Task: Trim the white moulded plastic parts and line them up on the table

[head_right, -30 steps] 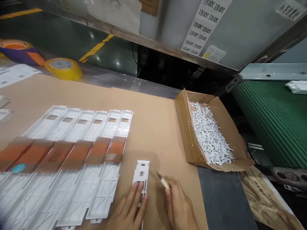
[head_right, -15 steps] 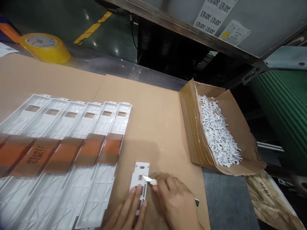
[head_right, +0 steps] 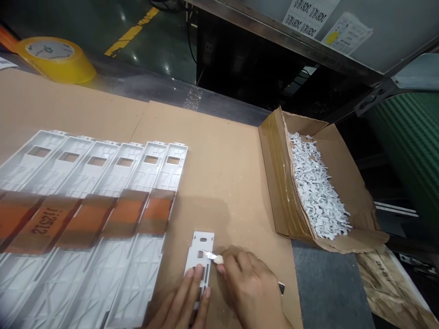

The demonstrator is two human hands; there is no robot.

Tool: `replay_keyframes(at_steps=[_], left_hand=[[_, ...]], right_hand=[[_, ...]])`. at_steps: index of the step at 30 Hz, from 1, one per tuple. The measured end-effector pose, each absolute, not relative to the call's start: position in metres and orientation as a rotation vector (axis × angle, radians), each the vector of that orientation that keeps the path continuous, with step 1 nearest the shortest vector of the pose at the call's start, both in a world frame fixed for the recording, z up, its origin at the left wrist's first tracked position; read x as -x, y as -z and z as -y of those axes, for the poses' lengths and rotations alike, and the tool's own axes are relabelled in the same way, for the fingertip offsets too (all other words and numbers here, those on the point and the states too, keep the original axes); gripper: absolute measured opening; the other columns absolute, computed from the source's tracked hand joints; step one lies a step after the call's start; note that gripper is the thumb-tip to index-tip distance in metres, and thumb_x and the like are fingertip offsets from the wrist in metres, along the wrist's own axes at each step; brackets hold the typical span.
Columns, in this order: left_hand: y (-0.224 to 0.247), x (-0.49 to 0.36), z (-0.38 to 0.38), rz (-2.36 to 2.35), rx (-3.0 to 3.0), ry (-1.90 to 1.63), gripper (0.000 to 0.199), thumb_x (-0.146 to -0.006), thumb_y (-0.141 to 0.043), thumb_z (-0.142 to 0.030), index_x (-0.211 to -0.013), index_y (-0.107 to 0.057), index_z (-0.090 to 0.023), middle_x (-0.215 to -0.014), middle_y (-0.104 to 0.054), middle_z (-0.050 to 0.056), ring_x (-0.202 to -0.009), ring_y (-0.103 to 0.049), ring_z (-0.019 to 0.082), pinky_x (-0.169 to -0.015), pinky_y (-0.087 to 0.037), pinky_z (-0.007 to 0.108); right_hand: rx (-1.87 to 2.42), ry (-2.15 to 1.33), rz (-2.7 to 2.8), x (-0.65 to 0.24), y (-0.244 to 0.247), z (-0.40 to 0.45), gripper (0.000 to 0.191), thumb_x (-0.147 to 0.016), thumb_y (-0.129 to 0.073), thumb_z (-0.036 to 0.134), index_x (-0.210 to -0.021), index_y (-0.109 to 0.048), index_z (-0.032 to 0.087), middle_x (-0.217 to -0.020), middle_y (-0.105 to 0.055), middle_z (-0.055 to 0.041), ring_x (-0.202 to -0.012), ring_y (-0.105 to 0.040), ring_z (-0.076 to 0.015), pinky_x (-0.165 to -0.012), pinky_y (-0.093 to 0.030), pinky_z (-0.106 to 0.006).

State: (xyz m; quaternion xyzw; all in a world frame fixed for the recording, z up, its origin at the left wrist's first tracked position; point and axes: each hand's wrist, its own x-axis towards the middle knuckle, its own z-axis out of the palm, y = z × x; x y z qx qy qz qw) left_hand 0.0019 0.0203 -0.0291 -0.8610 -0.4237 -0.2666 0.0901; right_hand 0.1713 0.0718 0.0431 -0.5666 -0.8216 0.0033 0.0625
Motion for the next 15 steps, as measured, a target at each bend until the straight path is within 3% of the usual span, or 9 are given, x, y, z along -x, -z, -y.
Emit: replay_keyframes(at_steps=[11,15], left_hand=[[0.026,-0.001,-0.028,1.193,2.549,0.744,0.014,-0.086,-0.045,-0.021,-0.095,-0.056,-0.022,-0.096,-0.070,0.005,-0.097,-0.060,0.020,-0.075,-0.039,0.031],[0.022,-0.002,-0.029,1.229,2.552,0.730,0.011,-0.085,-0.048,-0.022,-0.092,-0.056,-0.023,-0.096,-0.070,0.003,-0.097,-0.059,0.019,-0.072,-0.039,0.030]], right_hand=[[1.680,-0.075,2.719,-0.183,-0.048,-0.093,0.042,-0.098,-0.022,0.036,-0.075,-0.055,0.025,-0.061,-0.055,0.0015,-0.051,-0.052,-0.0161,-0.051,-0.026,-0.029],[1.626,-0.155,2.866,-0.186,-0.055,-0.107,0.023,-0.092,-0.042,0.031,-0.073,-0.054,0.025,-0.064,-0.056,0.0014,-0.054,-0.053,-0.0184,-0.052,-0.026,-0.030]])
